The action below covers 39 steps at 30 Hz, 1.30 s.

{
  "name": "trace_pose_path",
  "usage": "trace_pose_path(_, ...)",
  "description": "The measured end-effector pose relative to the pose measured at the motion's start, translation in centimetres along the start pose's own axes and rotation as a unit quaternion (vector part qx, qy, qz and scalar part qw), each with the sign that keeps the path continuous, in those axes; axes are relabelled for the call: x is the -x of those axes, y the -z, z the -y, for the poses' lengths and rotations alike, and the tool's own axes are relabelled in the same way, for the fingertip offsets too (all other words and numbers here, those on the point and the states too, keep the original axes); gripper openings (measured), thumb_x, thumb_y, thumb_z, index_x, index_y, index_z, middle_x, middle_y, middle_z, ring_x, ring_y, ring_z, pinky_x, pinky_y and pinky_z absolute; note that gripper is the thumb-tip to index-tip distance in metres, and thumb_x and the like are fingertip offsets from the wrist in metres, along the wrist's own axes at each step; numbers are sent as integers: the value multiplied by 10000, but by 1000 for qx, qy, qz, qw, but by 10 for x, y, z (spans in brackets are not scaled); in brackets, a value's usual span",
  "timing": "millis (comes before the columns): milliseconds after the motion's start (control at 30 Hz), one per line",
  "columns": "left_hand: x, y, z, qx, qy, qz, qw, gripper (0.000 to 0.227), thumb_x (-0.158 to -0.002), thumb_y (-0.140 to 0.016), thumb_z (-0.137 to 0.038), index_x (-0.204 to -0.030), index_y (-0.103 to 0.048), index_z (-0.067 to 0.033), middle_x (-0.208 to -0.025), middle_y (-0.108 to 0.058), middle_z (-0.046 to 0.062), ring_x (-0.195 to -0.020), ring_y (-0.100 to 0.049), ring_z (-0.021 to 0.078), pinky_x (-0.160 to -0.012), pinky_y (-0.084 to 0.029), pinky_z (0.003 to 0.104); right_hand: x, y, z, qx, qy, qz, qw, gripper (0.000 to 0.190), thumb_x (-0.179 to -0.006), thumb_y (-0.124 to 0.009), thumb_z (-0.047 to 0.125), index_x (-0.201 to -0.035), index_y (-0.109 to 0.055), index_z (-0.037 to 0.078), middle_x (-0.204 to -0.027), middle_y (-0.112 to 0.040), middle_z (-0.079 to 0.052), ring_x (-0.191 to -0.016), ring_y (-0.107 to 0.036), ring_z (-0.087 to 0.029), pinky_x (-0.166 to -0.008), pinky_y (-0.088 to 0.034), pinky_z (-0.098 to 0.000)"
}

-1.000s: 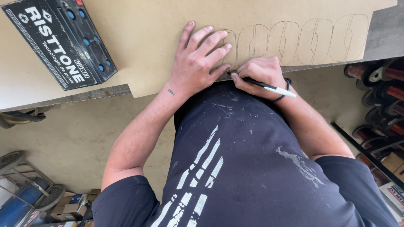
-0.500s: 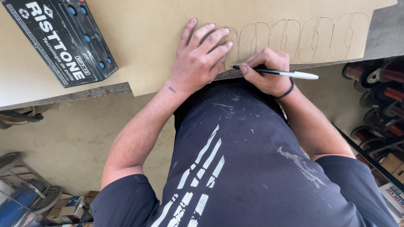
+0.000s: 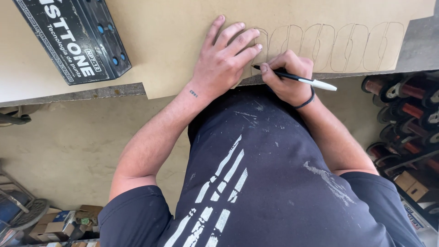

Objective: The person draws curved outlines on a sheet of cardboard using a black marker. They then use a pair of scissors to cut along the drawn lines, separating the shapes from the main sheet.

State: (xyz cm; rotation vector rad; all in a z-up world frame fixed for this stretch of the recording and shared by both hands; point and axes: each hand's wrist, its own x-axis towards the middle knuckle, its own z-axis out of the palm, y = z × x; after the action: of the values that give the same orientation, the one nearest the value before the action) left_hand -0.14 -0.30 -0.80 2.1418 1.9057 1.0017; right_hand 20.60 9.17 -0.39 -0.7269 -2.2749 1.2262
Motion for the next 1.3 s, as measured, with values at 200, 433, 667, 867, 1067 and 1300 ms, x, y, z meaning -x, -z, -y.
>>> trace_pose_path(200, 1, -1, 0, 0, 1, 1, 1000, 189, -1077, -609, -173, -1124, -791, -173, -1337, -671, 34, -1233, -574, 304, -1158, -316, 553, -2, 0, 4, -3, 6, 6, 1000, 269, -979, -778, -50, -866, -548, 30, -801, -707, -103, -695, -681, -205, -612, -496, -307)
trace_pose_path(433, 1, -1, -1, 1, 4, 0, 1000, 174, -1078, -624, -157, -1125, -791, -170, -1341, -672, 31, -1237, -572, 300, -1160, -316, 549, 1, 3, 4, 7, 3, 23, 1000, 276, -960, -772, -54, -833, -545, 36, -795, -696, -64, -686, -663, -181, -604, -481, -302)
trace_pose_path(667, 1, -2, -1, 2, 5, -1, 1000, 196, -1079, -595, -139, -1116, -786, -163, -1339, -673, 34, -1232, -577, 302, -1157, -324, 552, 0, 6, 4, -12, 9, 52, 999, 291, -932, -764, -68, -808, -528, 47, -762, -656, -56, -634, -595, -169, -585, -441, -304)
trace_pose_path(867, -1, -1, -1, 1, 4, -4, 1000, 178, -1087, -612, -157, -1105, -789, -166, -1324, -682, 28, -1220, -583, 299, -1147, -337, 553, -1, 8, 6, -19, 6, 58, 998, 285, -930, -763, -63, -807, -529, 44, -767, -661, -75, -630, -590, -179, -585, -445, -300)
trace_pose_path(1067, -6, 8, -7, 23, 18, 10, 1000, 229, -957, -625, -165, -1102, -796, -116, -1333, -679, 57, -1231, -574, 325, -1160, -311, 576, 5, 11, 1, -76, -24, 29, 996, 249, -948, -792, -27, -821, -588, 38, -835, -715, -130, -716, -693, -191, -635, -515, -292)
trace_pose_path(1300, -2, 8, -3, 30, 14, 45, 998, 391, -933, -799, -409, -1180, -787, -106, -1385, -639, 64, -1277, -541, 334, -1170, -287, 599, -13, 13, -4, -32, -53, 5, 998, 254, -987, -789, -2, -857, -574, 40, -843, -697, -81, -752, -679, -181, -655, -510, -296)
